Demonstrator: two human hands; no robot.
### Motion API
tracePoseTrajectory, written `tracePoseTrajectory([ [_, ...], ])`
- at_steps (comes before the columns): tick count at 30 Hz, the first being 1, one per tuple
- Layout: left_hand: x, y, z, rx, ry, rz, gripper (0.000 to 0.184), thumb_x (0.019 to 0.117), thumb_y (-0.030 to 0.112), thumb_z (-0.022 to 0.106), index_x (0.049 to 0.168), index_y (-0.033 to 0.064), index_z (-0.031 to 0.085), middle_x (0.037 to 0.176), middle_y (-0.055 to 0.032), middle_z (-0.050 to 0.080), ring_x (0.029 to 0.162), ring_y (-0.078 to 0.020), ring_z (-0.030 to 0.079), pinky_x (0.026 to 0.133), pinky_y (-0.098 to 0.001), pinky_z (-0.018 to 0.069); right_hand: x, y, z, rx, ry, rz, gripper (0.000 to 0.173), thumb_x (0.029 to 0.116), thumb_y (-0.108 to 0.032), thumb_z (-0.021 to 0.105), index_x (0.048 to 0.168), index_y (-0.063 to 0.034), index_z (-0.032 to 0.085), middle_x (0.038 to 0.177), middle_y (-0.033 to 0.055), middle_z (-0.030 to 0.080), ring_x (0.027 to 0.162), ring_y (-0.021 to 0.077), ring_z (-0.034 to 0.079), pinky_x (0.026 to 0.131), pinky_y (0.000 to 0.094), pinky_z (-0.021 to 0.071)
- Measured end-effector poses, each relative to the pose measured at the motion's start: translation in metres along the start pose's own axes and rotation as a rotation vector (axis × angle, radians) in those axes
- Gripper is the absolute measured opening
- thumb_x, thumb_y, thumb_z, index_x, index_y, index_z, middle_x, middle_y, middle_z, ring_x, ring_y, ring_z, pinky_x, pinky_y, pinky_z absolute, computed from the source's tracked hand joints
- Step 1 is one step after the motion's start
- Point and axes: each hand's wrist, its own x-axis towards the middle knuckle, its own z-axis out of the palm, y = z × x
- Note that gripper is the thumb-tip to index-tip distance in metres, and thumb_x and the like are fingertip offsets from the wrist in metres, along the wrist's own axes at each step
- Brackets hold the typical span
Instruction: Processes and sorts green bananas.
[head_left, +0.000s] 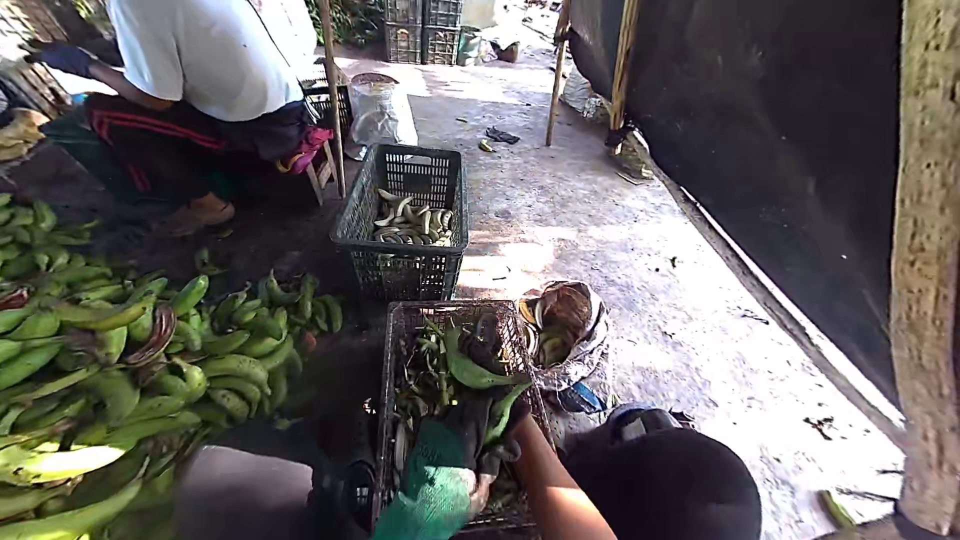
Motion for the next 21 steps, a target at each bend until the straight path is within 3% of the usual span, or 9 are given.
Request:
tracePoseTrajectory([
  [2, -0.026, 0.008, -0.01, -0.061, 0.057, -0.043, 0.043, 0.0925, 0.034, 0.068, 0.117, -0.0014, 0.07, 0.1, -0.0148, 0.074, 0.091, -0.0255, 0.073, 0.083, -0.045, 0.0597, 0.059, 0.046, -0.035, -0.083, 0.361, 0.053, 0.034, 0.1009, -0.02, 0.063, 0.123, 0.005, 0.059, 0.097, 0.0157, 0.067, 0.082, 0.0193, 0.064, 0.076, 0.0389, 0.0558],
  [4, -0.045, 0.01, -0.025, -0.124, 0.04, -0.049, 0.046, 0.0976, 0.041, 0.062, 0.11, -0.0023, 0.07, 0.09, -0.0104, 0.074, 0.081, -0.0186, 0.072, 0.077, -0.0415, 0.0604, 0.085, 0.054, -0.059, -0.054, 0.519, 0.121, 0.04, 0.0974, -0.025, 0.07, 0.123, 0.0037, 0.06, 0.092, 0.0164, 0.065, 0.073, 0.0223, 0.063, 0.068, 0.0421, 0.0556],
  [7, -0.027, -0.008, -0.032, -0.048, -0.019, -0.22, 0.061, 0.0891, 0.045, 0.072, 0.13, 0.0001, 0.064, 0.11, -0.0156, 0.072, 0.101, -0.0261, 0.07, 0.091, -0.046, 0.0572, 0.072, 0.025, -0.069, -0.195, 0.322, 0.059, 0.035, 0.1016, -0.024, 0.063, 0.122, 0.004, 0.06, 0.087, 0.0096, 0.064, 0.071, 0.0131, 0.06, 0.068, 0.0327, 0.0545],
  [10, 0.025, -0.034, -0.042, -0.153, -0.079, -0.428, 0.093, 0.0893, 0.05, 0.07, 0.158, 0.0019, 0.03, 0.15, -0.0224, 0.049, 0.134, -0.0315, 0.054, 0.111, -0.0476, 0.0448, 0.062, 0.006, -0.055, -0.121, 0.027, -0.054, 0.018, 0.1013, -0.013, 0.06, 0.11, 0.0027, 0.061, 0.076, 0.0028, 0.063, 0.063, 0.0082, 0.06, 0.062, 0.0269, 0.0557],
  [12, 0.051, -0.046, -0.048, -0.574, -0.061, -0.471, 0.078, 0.0947, 0.038, 0.069, 0.156, 0.0059, 0.033, 0.141, -0.014, 0.057, 0.12, -0.0204, 0.062, 0.098, -0.0376, 0.056, 0.054, 0.004, -0.044, -0.062, -0.214, -0.029, 0.016, 0.1038, -0.015, 0.054, 0.112, -0.0028, 0.058, 0.075, -0.0015, 0.063, 0.061, 0.0061, 0.059, 0.06, 0.0244, 0.0553],
  [14, 0.06, -0.066, -0.042, -0.894, -0.128, -0.388, 0.059, 0.0985, 0.027, 0.065, 0.148, 0.0052, 0.043, 0.122, -0.0102, 0.066, 0.103, -0.0166, 0.067, 0.087, -0.0346, 0.059, 0.044, 0.009, -0.033, -0.068, -0.127, 0.008, 0.031, 0.101, -0.019, 0.061, 0.126, -0.003, 0.055, 0.086, 0.0045, 0.064, 0.065, 0.0107, 0.06, 0.059, 0.0286, 0.0549],
  [16, 0.054, -0.08, -0.036, -0.836, -0.072, -0.337, 0.057, 0.0958, 0.025, 0.067, 0.146, 0.0049, 0.048, 0.121, -0.008, 0.067, 0.103, -0.0132, 0.067, 0.091, -0.032, 0.0572, 0.038, 0.022, -0.037, -0.137, 0.113, 0.024, 0.049, 0.0992, -0.026, 0.064, 0.138, -0.0012, 0.046, 0.097, 0.0109, 0.062, 0.073, 0.0159, 0.061, 0.063, 0.0351, 0.0552],
  [18, 0.047, -0.086, -0.031, -0.666, 0.153, -0.359, 0.065, 0.0916, 0.024, 0.072, 0.147, 0.0036, 0.046, 0.125, -0.0084, 0.066, 0.108, -0.0112, 0.066, 0.096, -0.0304, 0.0559, 0.021, 0.048, -0.047, -0.259, 0.293, 0.041, 0.047, 0.1017, -0.029, 0.06, 0.134, 0.0015, 0.046, 0.097, 0.0135, 0.06, 0.073, 0.0192, 0.06, 0.065, 0.0395, 0.0541],
  [21, 0.049, -0.087, -0.028, -0.593, 0.43, -0.346, 0.069, 0.0862, 0.014, 0.077, 0.145, -0.0028, 0.044, 0.122, -0.0105, 0.066, 0.105, -0.0099, 0.066, 0.093, -0.0277, 0.0561, -0.025, 0.083, -0.043, -0.423, 0.207, -0.02, 0.038, 0.1064, -0.022, 0.048, 0.134, 0.0031, 0.053, 0.098, 0.0133, 0.068, 0.08, 0.0202, 0.069, 0.074, 0.0412, 0.0612],
])
